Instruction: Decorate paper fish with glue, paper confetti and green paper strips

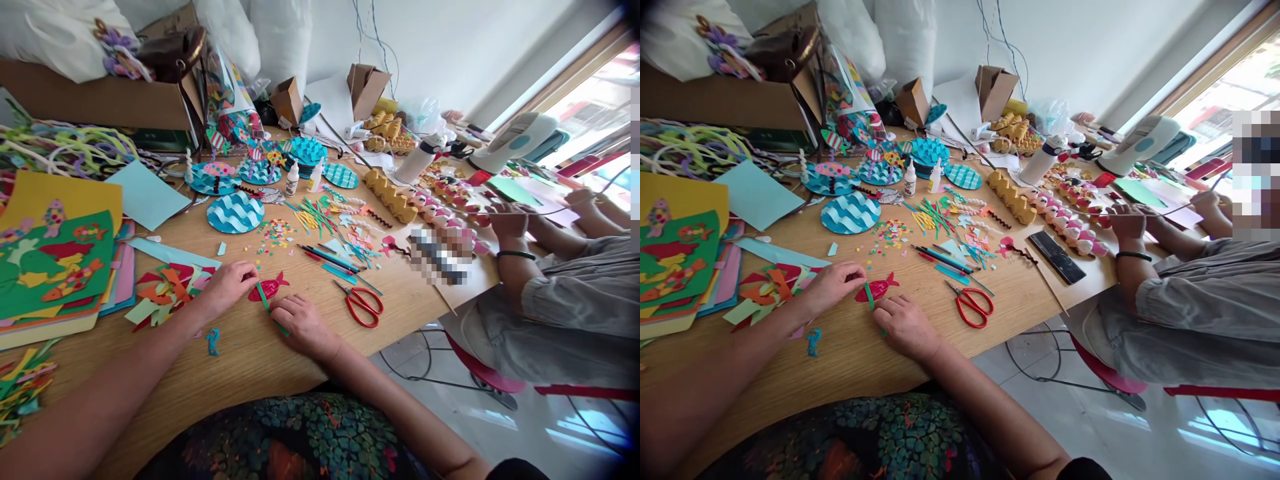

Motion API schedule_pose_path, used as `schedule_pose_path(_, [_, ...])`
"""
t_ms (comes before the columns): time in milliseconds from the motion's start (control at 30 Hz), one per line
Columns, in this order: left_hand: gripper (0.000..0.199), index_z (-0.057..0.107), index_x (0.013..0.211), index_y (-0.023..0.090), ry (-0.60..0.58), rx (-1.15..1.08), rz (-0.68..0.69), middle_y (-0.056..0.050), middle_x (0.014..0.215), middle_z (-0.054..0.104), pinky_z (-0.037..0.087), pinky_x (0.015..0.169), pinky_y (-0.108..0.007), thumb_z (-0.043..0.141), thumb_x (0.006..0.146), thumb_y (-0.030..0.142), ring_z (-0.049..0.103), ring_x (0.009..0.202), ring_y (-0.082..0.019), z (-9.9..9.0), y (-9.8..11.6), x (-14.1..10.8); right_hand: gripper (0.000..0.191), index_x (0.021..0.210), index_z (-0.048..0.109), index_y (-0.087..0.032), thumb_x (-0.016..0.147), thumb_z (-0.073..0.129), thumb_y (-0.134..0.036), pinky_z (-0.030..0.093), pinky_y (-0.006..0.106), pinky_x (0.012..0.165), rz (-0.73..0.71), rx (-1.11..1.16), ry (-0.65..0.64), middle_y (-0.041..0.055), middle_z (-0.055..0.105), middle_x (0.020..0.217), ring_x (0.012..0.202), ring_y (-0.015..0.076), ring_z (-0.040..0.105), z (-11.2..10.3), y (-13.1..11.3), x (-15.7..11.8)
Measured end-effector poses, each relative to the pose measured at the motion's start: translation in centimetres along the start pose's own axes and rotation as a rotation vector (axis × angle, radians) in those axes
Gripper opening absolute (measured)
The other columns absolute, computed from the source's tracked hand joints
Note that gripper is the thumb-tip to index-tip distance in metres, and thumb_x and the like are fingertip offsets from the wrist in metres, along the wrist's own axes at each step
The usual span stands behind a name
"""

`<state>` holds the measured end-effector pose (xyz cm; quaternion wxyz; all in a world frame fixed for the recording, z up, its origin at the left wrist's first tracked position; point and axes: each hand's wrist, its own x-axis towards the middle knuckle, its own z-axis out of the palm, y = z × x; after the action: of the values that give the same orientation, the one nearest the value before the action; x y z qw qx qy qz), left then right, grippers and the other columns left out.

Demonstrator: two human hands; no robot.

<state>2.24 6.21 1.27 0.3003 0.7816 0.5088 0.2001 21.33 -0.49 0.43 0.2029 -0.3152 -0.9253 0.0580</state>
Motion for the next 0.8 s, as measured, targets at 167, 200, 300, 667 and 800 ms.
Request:
schedule_pose_path(167, [0.014,0.053,0.065,0.02,0.006,-0.014,0.013,0.0,0.07,0.057,0.037,0.065,-0.026,0.045,0.075,0.027,0.052,0.07,-0.016,-0.1,0.08,-0.2,0.012,0.079,0.054,-0.016,0.083,0.043,-0.011,0.039,0.026,0.07,0.001,-0.006,0.019,0.0048,0.063,0.09,0.078,0.0139,0.052,-0.07,-0.03,-0.12])
schedule_pose_path(200, [0.013,0.052,0.065,0.02,0.007,-0.016,0.014,0.0,0.07,0.057,0.037,0.065,-0.026,0.045,0.075,0.026,0.052,0.07,-0.016,-0.17,0.14,-0.26,0.012,0.079,0.054,-0.017,0.083,0.044,-0.011,0.039,0.026,0.07,0.001,-0.004,0.031,0.0046,0.063,0.09,0.077,0.0138,0.052,-0.07,-0.03,-0.14])
schedule_pose_path(300, [0.013,0.052,0.066,0.02,0.006,-0.019,0.019,0.0,0.071,0.057,0.037,0.064,-0.025,0.044,0.075,0.025,0.052,0.069,-0.016,-0.34,0.28,-0.37,0.012,0.078,0.054,-0.017,0.083,0.044,-0.011,0.04,0.025,0.07,0.012,0.021,0.077,0.0041,0.063,0.09,0.077,0.0132,0.053,-0.03,-0.05,-0.21])
schedule_pose_path(667, [0.012,0.052,0.065,0.019,-0.003,0.003,0.047,0.001,0.069,0.056,0.036,0.063,-0.026,0.047,0.075,0.025,0.051,0.068,-0.016,0.05,-0.34,-0.09,0.015,0.075,0.052,-0.016,0.083,0.042,-0.009,0.042,0.024,0.071,0.028,0.047,0.057,0.0045,0.064,0.085,0.078,0.0135,0.054,0.25,-0.06,-0.3])
schedule_pose_path(800, [0.012,0.052,0.065,0.019,-0.011,0.013,0.055,0.001,0.069,0.056,0.036,0.063,-0.026,0.048,0.075,0.025,0.051,0.068,-0.015,0.09,-0.45,-0.11,0.015,0.076,0.052,-0.017,0.084,0.042,-0.01,0.042,0.025,0.072,0.029,0.036,0.028,0.0048,0.064,0.082,0.08,0.0138,0.055,0.33,-0.09,-0.33])
